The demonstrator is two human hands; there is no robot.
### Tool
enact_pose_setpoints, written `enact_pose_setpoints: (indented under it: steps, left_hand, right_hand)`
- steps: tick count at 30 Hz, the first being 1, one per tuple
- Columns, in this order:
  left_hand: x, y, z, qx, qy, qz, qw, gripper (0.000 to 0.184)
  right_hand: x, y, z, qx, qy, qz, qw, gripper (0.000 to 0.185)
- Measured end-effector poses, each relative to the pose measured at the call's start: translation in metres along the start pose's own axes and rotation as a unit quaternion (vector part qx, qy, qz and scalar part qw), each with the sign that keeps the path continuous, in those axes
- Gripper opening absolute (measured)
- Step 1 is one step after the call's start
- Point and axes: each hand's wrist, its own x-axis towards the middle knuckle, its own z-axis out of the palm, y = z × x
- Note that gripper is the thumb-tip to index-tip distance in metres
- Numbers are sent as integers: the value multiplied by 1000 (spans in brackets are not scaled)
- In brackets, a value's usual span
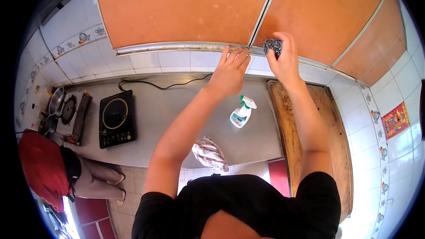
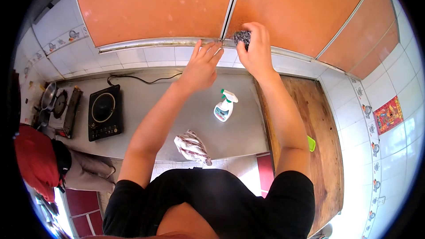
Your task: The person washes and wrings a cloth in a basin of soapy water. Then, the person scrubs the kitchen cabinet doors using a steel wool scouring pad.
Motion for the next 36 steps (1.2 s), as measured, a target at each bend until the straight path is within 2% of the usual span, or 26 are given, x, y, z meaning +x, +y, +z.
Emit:
enact_pose_setpoints:
  steps: [2, 6, 7, 10, 14, 15, 18, 22, 23, 26, 29, 32, 33, 36]
  left_hand:
    - [0, 2, -1, 2, -5, 4, 1000, 61]
    - [7, 7, 2, 7, -9, 1, 1000, 60]
    - [8, 8, 5, 7, -9, -1, 1000, 60]
    - [10, 11, 8, 7, -8, -6, 1000, 59]
    - [10, 12, 3, 8, -10, -4, 1000, 58]
    - [16, 10, 3, 17, 1, -4, 1000, 57]
    - [11, 17, 7, 22, -3, -5, 1000, 54]
    - [12, 14, 5, 19, -4, 3, 1000, 51]
    - [14, 15, 7, 15, 3, 6, 1000, 50]
    - [14, 17, 8, 30, 2, 6, 1000, 51]
    - [13, 15, 9, 28, -2, 7, 1000, 51]
    - [13, 17, 9, 35, -1, 4, 999, 53]
    - [13, 17, 9, 34, -2, 2, 999, 53]
    - [15, 20, 9, 34, -7, -8, 999, 56]
  right_hand:
    - [-11, 9, 7, 21, 53, 39, 998, 29]
    - [-19, 7, 34, -14, 39, 44, 998, 33]
    - [-18, 4, 43, -59, 48, -26, 997, 34]
    - [-20, 15, 45, -58, 16, -120, 991, 32]
    - [-37, 39, 14, -100, 22, -49, 994, 29]
    - [-36, 38, 27, -101, 47, -59, 992, 29]
    - [-15, -3, 52, -38, 29, -110, 993, 27]
    - [-35, 36, 30, -87, 17, -142, 986, 24]
    - [-43, 45, 25, -86, -3, -93, 992, 24]
    - [-16, 29, 27, -40, -27, -159, 986, 24]
    - [52, 28, 12, -92, 26, -214, 972, 23]
    - [79, 35, -1, -113, 115, -155, 975, 20]
    - [61, 34, 1, -146, 43, -178, 972, 20]
    - [1, 35, 21, -76, -33, -260, 962, 19]
